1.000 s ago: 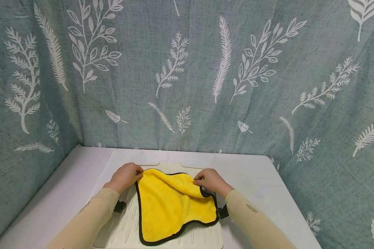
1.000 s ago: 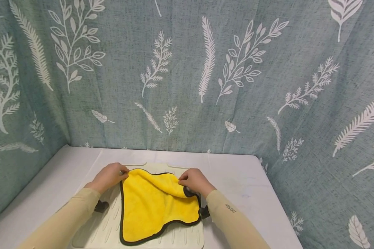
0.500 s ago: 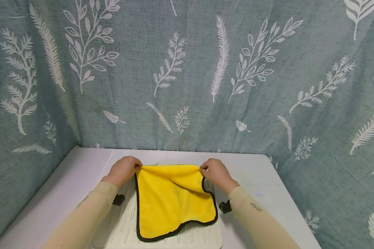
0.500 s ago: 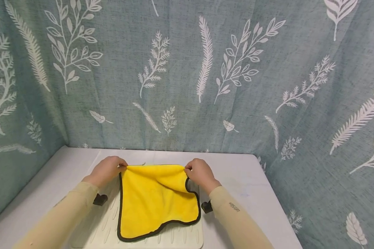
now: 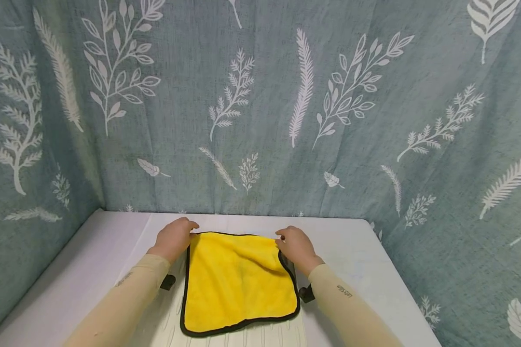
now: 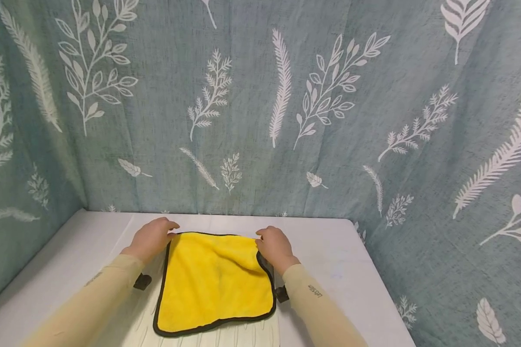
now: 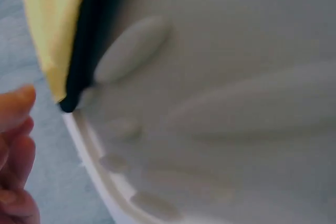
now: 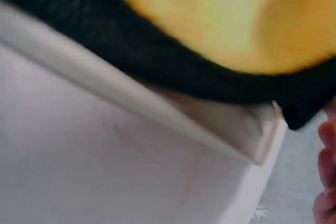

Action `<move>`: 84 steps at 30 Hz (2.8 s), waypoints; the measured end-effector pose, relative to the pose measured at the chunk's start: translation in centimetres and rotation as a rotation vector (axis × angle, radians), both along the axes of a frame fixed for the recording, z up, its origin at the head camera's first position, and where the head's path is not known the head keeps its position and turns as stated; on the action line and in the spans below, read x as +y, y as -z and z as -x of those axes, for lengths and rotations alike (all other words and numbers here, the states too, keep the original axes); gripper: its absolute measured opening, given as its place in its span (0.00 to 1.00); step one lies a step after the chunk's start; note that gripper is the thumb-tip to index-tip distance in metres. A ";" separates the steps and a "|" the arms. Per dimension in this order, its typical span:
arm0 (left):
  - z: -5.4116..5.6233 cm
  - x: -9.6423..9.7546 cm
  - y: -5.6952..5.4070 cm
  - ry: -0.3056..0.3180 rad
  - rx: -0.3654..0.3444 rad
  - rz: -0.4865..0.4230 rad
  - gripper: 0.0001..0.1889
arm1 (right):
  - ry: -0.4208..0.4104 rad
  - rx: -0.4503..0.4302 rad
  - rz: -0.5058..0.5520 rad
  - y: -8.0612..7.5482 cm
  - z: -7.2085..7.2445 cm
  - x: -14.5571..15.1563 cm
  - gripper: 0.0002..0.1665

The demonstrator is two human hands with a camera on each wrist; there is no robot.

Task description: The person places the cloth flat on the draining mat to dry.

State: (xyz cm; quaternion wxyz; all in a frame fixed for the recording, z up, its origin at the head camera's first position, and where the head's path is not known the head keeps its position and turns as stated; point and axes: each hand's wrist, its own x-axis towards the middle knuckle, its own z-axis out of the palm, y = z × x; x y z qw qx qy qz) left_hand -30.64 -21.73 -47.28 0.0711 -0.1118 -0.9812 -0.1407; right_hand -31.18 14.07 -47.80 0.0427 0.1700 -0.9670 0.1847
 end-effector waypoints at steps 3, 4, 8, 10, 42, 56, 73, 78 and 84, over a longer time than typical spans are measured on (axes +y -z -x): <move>-0.8 -0.8 -0.3 0.011 -0.007 -0.063 0.18 | -0.032 -0.020 0.066 -0.7 -0.4 1.3 0.19; -1.1 -1.1 -0.4 0.020 -0.012 -0.086 0.20 | -0.047 -0.028 0.084 -1.0 -0.6 1.9 0.19; -3.2 -2.0 -0.6 0.046 -0.064 -0.166 0.22 | -0.102 -0.049 0.145 -1.4 -2.0 4.0 0.20; -4.5 -2.1 -0.6 0.056 -0.087 -0.191 0.22 | -0.130 -0.060 0.158 -1.4 -3.0 4.9 0.20; -15.7 -0.7 3.2 0.338 -0.103 -0.133 0.19 | -0.469 -0.187 0.037 2.7 -11.2 7.0 0.14; -15.6 -0.4 3.1 0.334 -0.020 -0.106 0.06 | -0.520 -0.031 -0.076 2.9 -11.0 6.1 0.03; -14.9 -2.1 1.2 0.420 -0.029 -0.059 0.09 | -0.525 -0.096 -0.027 1.4 -12.6 5.2 0.06; -14.7 -4.1 0.1 0.475 -0.037 -0.024 0.10 | -0.584 -0.023 -0.038 0.9 -14.2 3.4 0.06; -15.0 -6.1 0.0 0.518 -0.111 -0.023 0.09 | -0.656 0.068 -0.097 1.5 -15.8 1.4 0.04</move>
